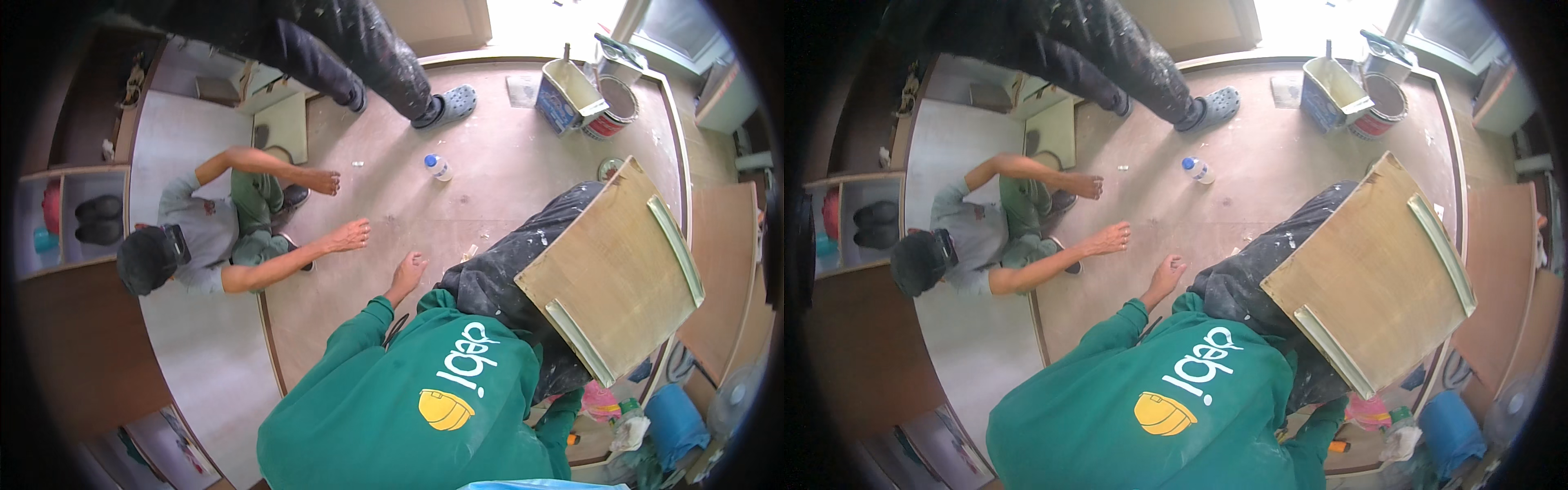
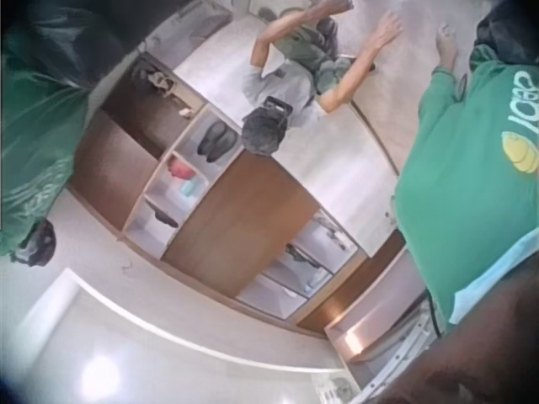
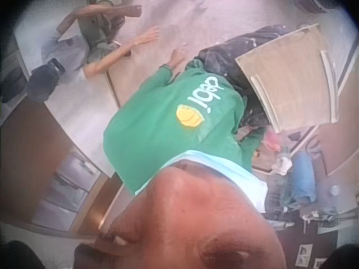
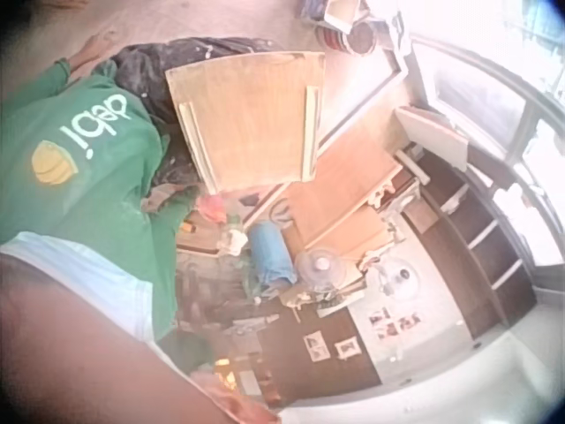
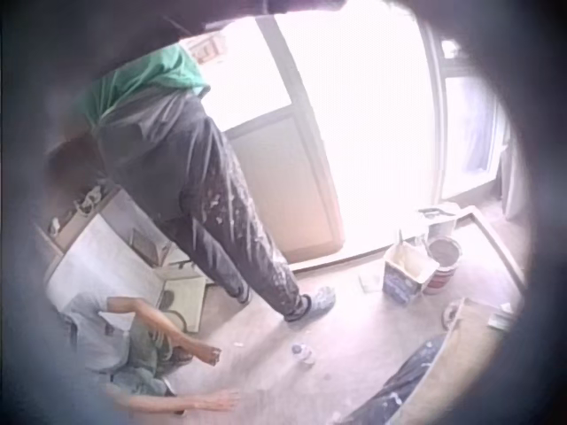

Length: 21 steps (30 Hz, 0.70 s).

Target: The person applies adhesive edge banding to the edges of a wooden board. They use a pencil to mark the edges, then press and smooth the banding along the sides. The person also uses a roll of tape to secure the banding in place.

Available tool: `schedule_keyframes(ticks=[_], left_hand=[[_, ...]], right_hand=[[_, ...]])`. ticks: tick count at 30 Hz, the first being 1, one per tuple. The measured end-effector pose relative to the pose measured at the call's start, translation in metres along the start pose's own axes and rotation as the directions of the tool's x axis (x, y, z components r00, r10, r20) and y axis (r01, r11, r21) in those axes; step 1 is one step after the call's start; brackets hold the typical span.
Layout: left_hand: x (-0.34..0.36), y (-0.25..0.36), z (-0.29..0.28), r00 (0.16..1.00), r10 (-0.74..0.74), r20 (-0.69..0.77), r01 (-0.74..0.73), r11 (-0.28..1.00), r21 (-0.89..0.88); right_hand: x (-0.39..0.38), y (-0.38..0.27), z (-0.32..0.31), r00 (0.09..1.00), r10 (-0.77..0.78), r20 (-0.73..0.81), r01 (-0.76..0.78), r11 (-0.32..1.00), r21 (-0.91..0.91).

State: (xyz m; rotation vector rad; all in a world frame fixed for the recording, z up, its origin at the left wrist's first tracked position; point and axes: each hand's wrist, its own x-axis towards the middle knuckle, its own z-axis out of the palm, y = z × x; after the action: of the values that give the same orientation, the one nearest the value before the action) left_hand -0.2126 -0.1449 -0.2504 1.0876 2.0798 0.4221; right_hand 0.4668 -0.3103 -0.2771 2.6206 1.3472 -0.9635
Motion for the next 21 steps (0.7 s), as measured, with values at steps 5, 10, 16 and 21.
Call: schedule_keyframes(ticks=[5,10,16,21], left_hand=[[-0.025,-0.080,0.002,0.959,-0.264,-0.098,0.257,0.963,-0.079],[0.009,-0.078,-0.006,0.983,-0.159,-0.089,0.146,0.980,-0.134],[0.063,-0.011,-0.033,0.993,-0.028,0.116,0.042,0.991,-0.123],[0.074,0.031,-0.045,0.996,0.078,-0.041,-0.081,0.994,-0.079]], right_hand=[[0.050,0.034,-0.085,0.998,-0.053,0.042,0.036,0.943,0.330],[0.077,0.025,-0.178,0.997,0.071,-0.044,0.011,0.416,0.909],[0.034,-0.051,-0.281,0.929,0.155,-0.336,0.307,0.181,0.934],[-0.011,-0.112,-0.320,0.874,0.067,-0.481,0.430,0.355,0.830]])
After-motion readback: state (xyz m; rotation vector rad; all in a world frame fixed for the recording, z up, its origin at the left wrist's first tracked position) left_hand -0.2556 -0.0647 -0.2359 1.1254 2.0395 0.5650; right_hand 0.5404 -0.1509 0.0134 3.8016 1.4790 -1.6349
